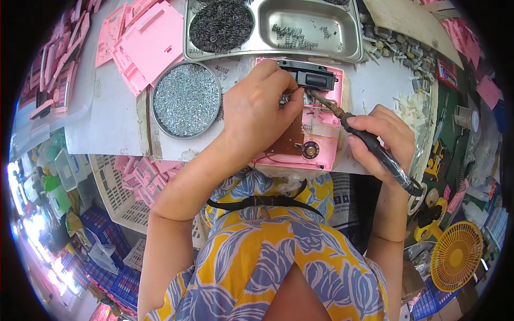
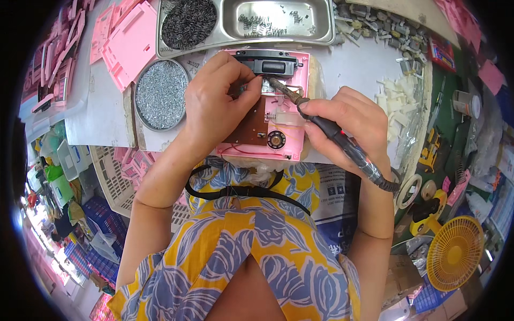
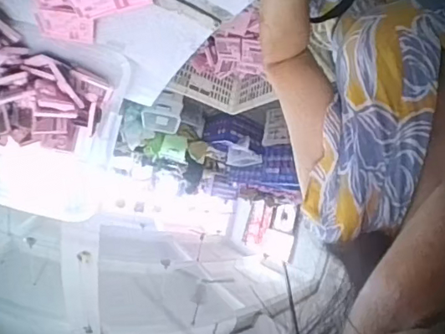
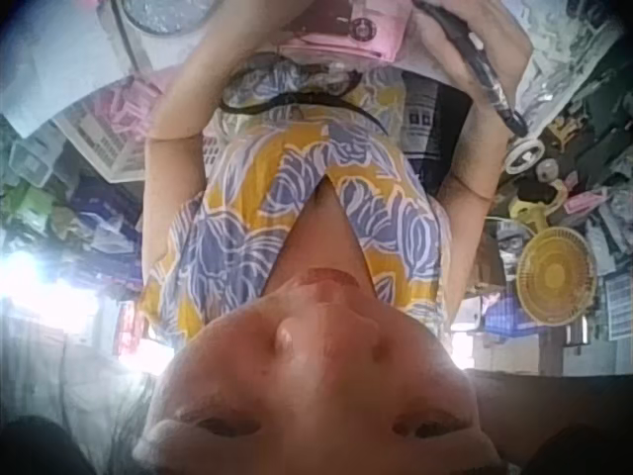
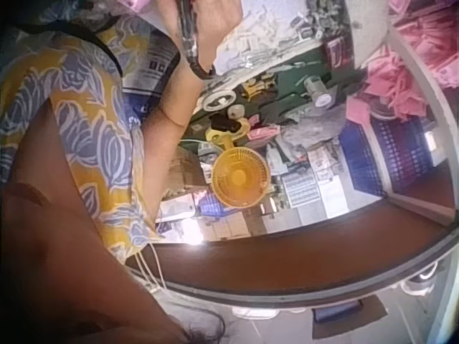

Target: Assembling electronic components into pink calculator housings using soldering and screwdriving tools.

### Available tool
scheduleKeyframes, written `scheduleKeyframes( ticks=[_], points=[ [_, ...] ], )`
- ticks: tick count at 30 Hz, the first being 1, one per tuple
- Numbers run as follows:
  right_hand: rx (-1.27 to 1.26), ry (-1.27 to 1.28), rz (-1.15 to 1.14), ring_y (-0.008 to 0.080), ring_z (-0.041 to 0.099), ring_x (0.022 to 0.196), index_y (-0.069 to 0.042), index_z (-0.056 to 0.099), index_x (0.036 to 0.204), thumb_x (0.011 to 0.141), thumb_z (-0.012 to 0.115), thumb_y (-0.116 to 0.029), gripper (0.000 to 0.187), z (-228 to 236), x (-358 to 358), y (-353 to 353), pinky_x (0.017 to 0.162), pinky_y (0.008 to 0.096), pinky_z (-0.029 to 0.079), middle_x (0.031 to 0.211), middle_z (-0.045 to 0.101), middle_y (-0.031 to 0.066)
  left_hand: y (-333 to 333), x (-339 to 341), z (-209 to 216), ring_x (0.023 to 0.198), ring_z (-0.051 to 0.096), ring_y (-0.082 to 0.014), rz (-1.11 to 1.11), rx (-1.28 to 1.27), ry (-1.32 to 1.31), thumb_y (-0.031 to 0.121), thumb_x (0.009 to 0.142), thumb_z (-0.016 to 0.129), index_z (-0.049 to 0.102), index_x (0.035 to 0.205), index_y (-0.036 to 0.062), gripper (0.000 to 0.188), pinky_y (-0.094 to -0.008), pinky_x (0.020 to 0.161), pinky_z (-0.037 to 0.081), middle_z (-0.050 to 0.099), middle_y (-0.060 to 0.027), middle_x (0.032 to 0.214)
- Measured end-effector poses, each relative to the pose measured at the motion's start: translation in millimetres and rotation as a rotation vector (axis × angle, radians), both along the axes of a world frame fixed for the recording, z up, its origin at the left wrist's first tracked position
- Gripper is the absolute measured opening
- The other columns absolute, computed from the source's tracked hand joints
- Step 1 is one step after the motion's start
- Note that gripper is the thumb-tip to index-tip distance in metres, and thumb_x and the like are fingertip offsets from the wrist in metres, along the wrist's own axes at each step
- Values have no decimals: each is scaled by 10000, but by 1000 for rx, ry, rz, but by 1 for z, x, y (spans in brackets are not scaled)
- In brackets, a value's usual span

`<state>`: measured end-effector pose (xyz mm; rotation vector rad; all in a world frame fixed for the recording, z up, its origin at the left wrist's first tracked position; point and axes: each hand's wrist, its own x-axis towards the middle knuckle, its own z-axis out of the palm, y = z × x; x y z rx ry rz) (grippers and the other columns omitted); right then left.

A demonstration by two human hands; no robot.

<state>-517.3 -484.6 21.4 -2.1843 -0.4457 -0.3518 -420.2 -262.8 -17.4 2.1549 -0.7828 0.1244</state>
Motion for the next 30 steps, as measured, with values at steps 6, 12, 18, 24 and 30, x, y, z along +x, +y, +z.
scheduleKeyframes(
  ticks=[6,12,18,24,30],
  points=[
    [28,-19,-15,192,531,575,5,700,1026,711,778,5,325,6,-11,-8,531,307,405,751,669,94,0,0,1,612,560,-225,-13,-14,-36,71,787,772,652,777,30,127,-347,553,447,555,-73,741],
    [123,-6,-119,185,542,586,44,683,1026,717,764,10,321,8,-40,-23,542,288,399,740,658,111,0,-1,0,616,564,-223,1,-14,-35,74,788,770,662,771,30,118,-343,555,451,562,-75,741],
    [165,13,-179,187,555,629,56,670,1043,740,748,34,314,3,-51,-28,568,277,400,784,658,126,-1,-1,0,606,571,-212,14,-12,-36,78,788,774,669,760,31,118,-325,549,459,580,-75,747],
    [187,26,-192,173,538,645,59,665,1050,755,735,41,304,2,-53,-31,578,270,384,788,638,118,4,-1,1,593,560,-187,6,-33,-54,77,784,789,697,836,32,115,-315,537,451,586,-66,770],
    [179,22,-263,161,526,649,64,662,1063,761,727,47,310,7,-65,-41,587,263,371,764,604,102,10,-16,32,609,581,-176,-93,-28,32,89,779,809,699,939,45,199,-327,551,481,602,-58,869]
  ],
)
